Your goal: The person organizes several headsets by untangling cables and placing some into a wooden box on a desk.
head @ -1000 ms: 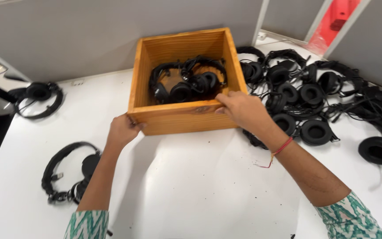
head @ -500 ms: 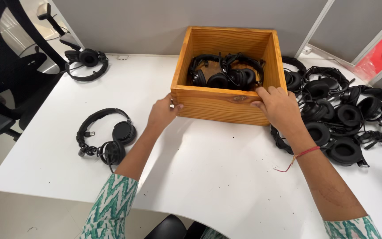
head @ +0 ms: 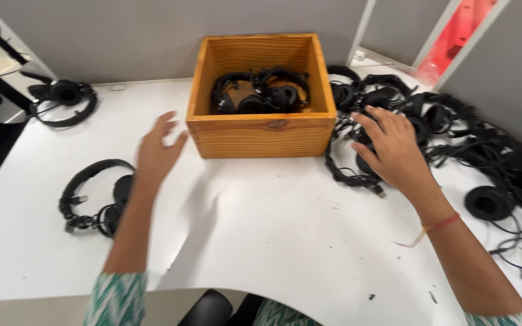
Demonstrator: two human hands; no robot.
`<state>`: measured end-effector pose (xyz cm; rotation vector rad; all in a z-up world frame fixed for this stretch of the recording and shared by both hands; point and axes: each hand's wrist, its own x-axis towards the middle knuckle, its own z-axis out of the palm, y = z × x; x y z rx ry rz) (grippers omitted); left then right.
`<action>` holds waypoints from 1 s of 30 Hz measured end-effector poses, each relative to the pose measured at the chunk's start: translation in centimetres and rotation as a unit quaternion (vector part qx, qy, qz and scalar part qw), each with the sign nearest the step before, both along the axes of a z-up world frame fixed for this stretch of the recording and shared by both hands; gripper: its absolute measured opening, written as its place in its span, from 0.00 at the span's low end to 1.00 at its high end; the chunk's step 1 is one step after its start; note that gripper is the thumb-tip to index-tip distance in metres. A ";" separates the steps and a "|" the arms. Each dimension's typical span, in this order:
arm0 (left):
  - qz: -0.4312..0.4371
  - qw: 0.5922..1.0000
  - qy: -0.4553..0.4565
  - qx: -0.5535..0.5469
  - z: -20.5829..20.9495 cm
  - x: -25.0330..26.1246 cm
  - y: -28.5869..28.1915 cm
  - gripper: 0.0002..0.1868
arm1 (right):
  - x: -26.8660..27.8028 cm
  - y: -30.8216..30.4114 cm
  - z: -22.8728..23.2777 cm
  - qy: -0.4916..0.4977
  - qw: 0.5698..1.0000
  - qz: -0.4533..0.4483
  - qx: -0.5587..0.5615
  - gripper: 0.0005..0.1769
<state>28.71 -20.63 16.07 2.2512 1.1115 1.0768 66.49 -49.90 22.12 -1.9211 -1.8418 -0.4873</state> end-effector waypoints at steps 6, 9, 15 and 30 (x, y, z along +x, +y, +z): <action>0.225 0.956 0.186 -0.021 -1.5 -10.5 -5.7 0.48 | 0.1 -6.2 -0.2 -0.030 0.999 -0.027 0.014 0.28; 0.317 0.921 0.215 -0.074 -5.0 -14.4 -8.7 0.58 | -2.1 -4.9 -0.8 -0.004 0.999 0.044 0.016 0.26; 0.293 0.937 0.183 0.053 -10.2 -17.6 -11.3 0.60 | -13.2 3.6 -1.9 0.048 0.962 0.262 -0.065 0.24; 0.224 0.971 0.050 -0.060 -6.2 -17.3 -10.0 0.37 | -35.1 27.9 -11.3 0.169 0.870 0.389 -0.252 0.51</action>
